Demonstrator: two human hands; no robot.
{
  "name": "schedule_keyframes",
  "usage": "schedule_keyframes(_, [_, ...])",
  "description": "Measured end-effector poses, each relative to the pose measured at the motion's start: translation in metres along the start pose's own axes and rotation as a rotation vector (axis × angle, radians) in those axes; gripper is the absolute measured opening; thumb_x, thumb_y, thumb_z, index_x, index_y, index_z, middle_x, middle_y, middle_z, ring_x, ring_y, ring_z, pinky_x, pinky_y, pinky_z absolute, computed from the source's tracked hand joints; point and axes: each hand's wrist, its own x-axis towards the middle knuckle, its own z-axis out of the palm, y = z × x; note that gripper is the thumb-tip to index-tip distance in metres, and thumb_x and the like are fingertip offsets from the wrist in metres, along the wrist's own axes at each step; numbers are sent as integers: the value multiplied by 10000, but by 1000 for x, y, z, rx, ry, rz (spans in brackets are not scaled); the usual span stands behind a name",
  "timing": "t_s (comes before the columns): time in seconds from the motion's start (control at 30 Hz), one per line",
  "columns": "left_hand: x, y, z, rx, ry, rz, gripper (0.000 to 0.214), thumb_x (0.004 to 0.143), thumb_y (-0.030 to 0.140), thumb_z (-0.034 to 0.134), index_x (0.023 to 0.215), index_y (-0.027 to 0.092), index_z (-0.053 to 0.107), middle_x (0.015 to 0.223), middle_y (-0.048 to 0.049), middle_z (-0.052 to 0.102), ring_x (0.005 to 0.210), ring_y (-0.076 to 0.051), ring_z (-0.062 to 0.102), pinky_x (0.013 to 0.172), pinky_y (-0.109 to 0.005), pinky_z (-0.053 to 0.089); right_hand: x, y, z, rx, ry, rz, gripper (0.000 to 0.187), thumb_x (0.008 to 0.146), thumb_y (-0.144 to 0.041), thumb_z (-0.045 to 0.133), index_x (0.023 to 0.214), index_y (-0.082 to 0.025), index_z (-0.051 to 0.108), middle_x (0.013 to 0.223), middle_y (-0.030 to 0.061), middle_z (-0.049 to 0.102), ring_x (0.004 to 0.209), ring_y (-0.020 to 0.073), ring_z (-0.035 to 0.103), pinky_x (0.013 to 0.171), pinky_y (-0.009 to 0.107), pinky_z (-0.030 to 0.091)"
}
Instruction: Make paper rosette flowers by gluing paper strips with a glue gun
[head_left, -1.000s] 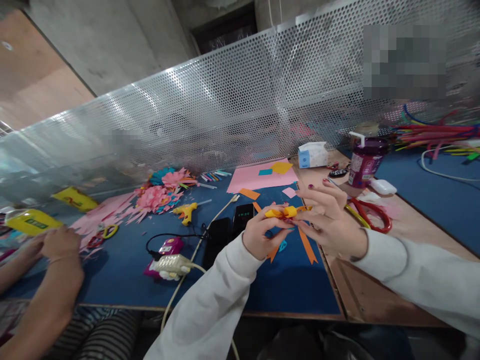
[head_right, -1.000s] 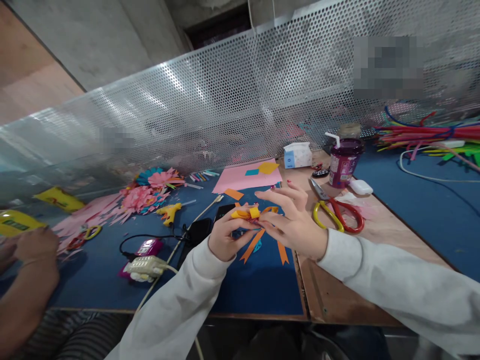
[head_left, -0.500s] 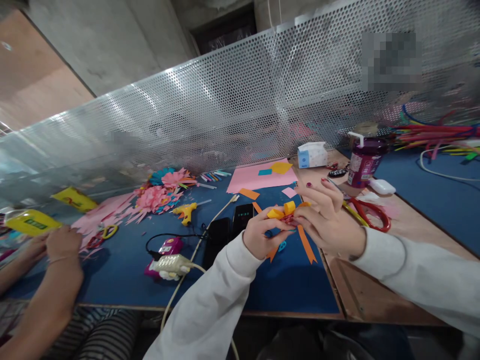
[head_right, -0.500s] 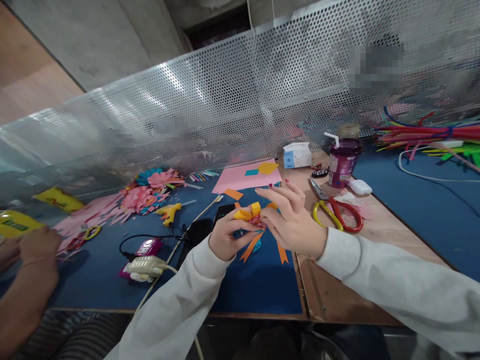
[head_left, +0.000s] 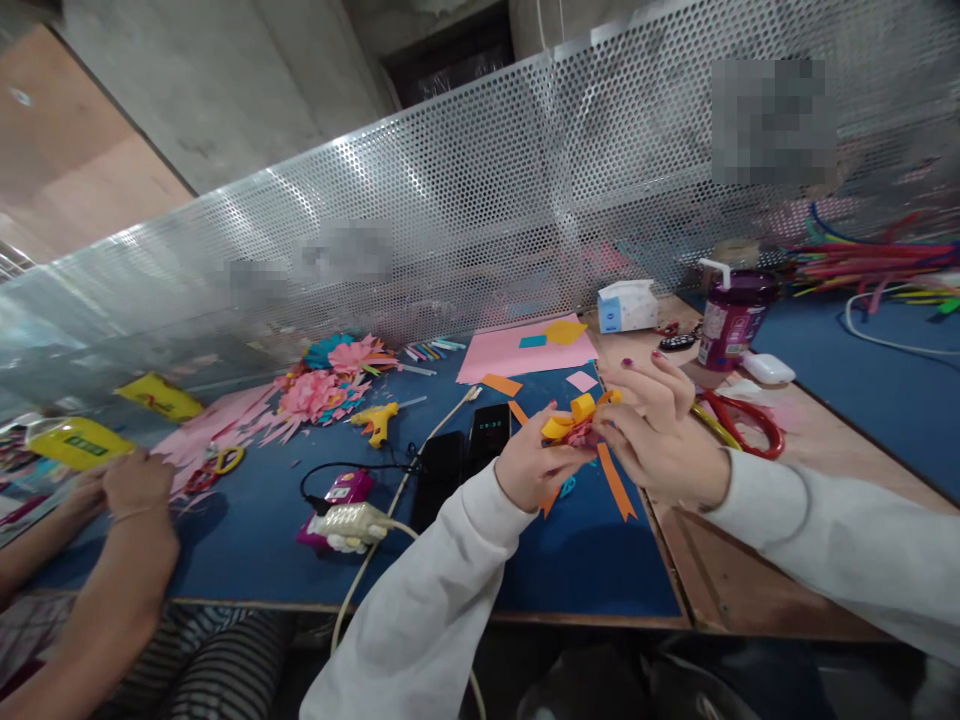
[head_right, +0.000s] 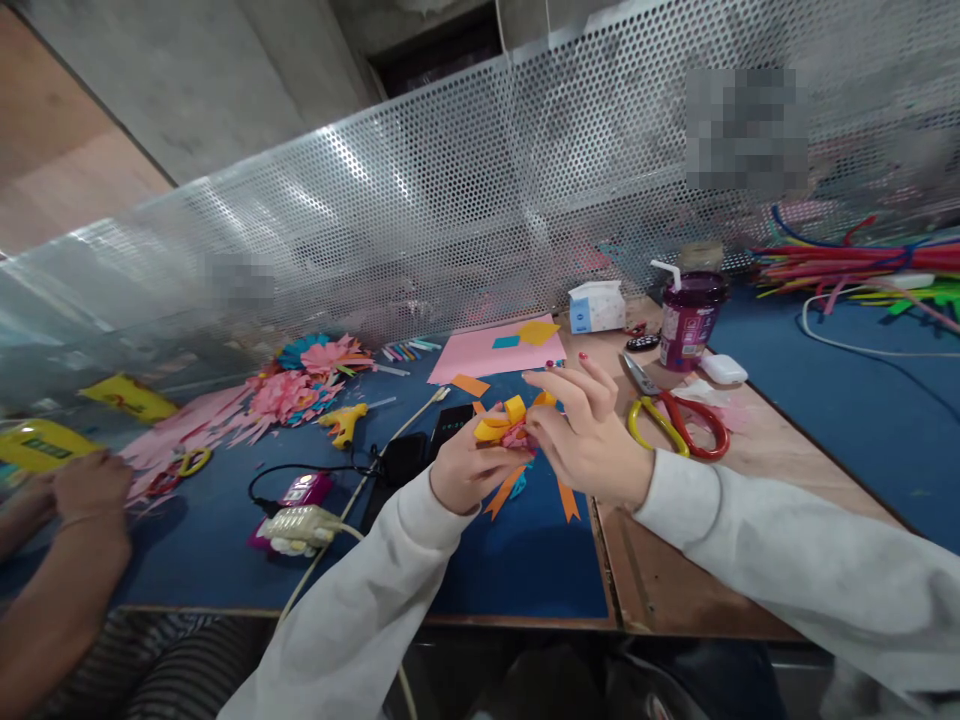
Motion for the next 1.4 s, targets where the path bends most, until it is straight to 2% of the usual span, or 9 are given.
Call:
schedule_keyframes(0.13, [1,1,-1,56,-20,21,164,852,226,541,797,218,696,966,-74,607,957,-168,624,940,-408,529,0,0,0,-8,-17,-1,57,810,-144,523,837,-186,551,1220,109,422,1162,264,369,1030,520,318])
schedule_keyframes(0.23, [2,3,-1,60,-10,3,120,842,198,556,824,205,674,907,-60,638,922,-155,639,954,-412,525,0,-1,0,-29,0,-8,49,809,-155,548,836,-195,557,1223,107,431,1156,261,366,1032,511,319])
schedule_keyframes(0.43, [4,6,0,-10,66,-55,45,793,139,622,812,179,616,887,-26,681,872,-116,661,961,-346,528,1,-1,-2,4,6,-19,46,803,-186,568,844,-204,573,1236,94,443,1155,257,365,1050,512,293])
schedule_keyframes(0.6, [4,7,-2,-11,60,-70,38,793,135,617,813,167,623,904,-47,674,898,-130,659,900,-323,561,2,1,-3,41,-21,-3,65,802,-269,599,826,-211,580,1268,90,452,1164,266,380,1061,521,280])
schedule_keyframes(0.77, [3,9,-3,-9,40,-77,47,808,151,598,834,169,633,929,-53,643,923,-139,648,919,-357,552,3,2,-4,66,-35,2,68,814,-273,596,808,-205,597,1287,101,420,1188,284,371,1053,542,295])
schedule_keyframes(0.97, [3,6,-3,-31,50,-33,84,798,132,609,866,181,612,939,-36,610,936,-131,636,946,-393,535,6,0,-7,101,12,22,40,798,-261,620,781,-227,631,1294,69,401,1208,297,343,1052,544,301])
schedule_keyframes(1.07, [3,5,-2,-32,62,-32,50,802,137,606,822,181,596,920,-25,596,896,-116,637,950,-407,530,7,1,-8,132,19,51,21,780,-249,642,769,-247,659,1353,43,359,1255,322,295,1055,569,282])
schedule_keyframes(1.17, [3,4,-2,-50,76,-22,68,790,117,615,832,166,598,942,-40,589,911,-123,634,948,-399,531,8,3,-7,200,3,85,45,763,-250,661,724,-238,678,1439,14,257,1303,357,239,1049,601,254])
schedule_keyframes(1.4, [4,5,-4,-67,87,-49,92,802,128,598,863,193,577,961,-30,604,916,-125,642,932,-377,544,11,5,-8,252,-28,86,80,776,-261,649,720,-245,704,1487,-14,185,1313,365,232,1043,608,249])
